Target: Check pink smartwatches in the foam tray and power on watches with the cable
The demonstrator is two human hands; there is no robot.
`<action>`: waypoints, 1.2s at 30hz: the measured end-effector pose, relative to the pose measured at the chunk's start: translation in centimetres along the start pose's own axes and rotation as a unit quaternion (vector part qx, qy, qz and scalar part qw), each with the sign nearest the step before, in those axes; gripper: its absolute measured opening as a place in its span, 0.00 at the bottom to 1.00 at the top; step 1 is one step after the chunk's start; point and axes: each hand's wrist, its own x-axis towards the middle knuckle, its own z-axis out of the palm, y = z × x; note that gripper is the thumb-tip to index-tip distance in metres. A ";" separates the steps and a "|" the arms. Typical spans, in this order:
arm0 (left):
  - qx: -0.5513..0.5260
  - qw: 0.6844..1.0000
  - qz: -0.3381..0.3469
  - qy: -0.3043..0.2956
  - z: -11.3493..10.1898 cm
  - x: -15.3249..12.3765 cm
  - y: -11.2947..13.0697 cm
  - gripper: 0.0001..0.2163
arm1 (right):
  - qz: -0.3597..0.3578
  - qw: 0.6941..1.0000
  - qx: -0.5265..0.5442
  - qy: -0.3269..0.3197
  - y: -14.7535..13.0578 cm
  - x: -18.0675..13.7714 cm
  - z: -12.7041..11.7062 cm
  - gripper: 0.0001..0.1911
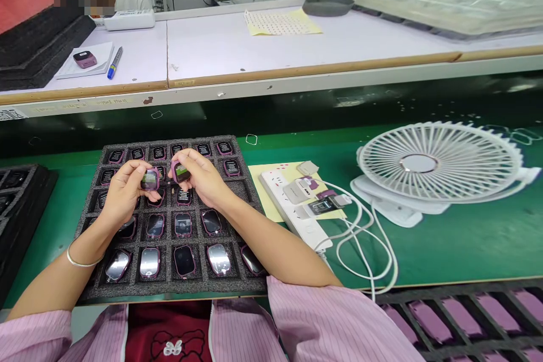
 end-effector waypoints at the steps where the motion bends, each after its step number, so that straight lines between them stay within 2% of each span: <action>1: -0.011 1.000 -0.004 -0.003 -0.1 0.0 0.0 0.16 | 0.000 1.000 0.006 0.000 0.1 0.1 0.0 0.19; 5: -0.046 0.999 -0.022 -0.017 -0.2 0.1 0.0 0.17 | 0.009 1.000 0.020 -0.006 0.1 0.2 0.0 0.20; 10: -0.033 0.999 -0.023 -0.006 -0.2 0.1 0.1 0.16 | 0.018 1.000 -0.013 -0.013 0.2 -0.1 -0.1 0.20; 14: 0.009 1.000 0.001 0.011 -0.1 0.0 -0.1 0.15 | 0.022 0.999 -0.027 -0.029 0.2 -0.1 -0.1 0.17; 20: 0.046 0.998 0.034 0.006 -0.2 0.2 -0.5 0.16 | 0.066 0.996 0.039 -0.041 0.1 0.1 -0.2 0.14; 25: 0.020 0.999 0.023 -0.024 0.0 0.1 -0.3 0.23 | 0.059 0.995 0.051 -0.058 0.3 0.1 -0.4 0.18; 28: 0.013 0.999 0.009 -0.047 0.2 0.0 -0.2 0.26 | 0.036 0.997 0.022 -0.069 -0.2 0.0 -0.6 0.27; 31: 0.045 0.996 -0.012 -0.080 0.5 0.0 -0.2 0.24 | 0.013 0.996 -0.020 -0.081 -1.6 -0.6 -1.6 0.35; 33: 0.104 0.988 -0.004 -0.113 1.0 0.1 -0.3 0.22 | 0.001 0.995 -0.060 -0.081 -2.8 -1.4 -3.3 0.34; 36: 0.274 0.947 0.092 -0.144 2.6 0.3 -0.7 0.18 | -0.004 0.978 -0.195 -0.070 -4.4 -3.2 -6.7 0.28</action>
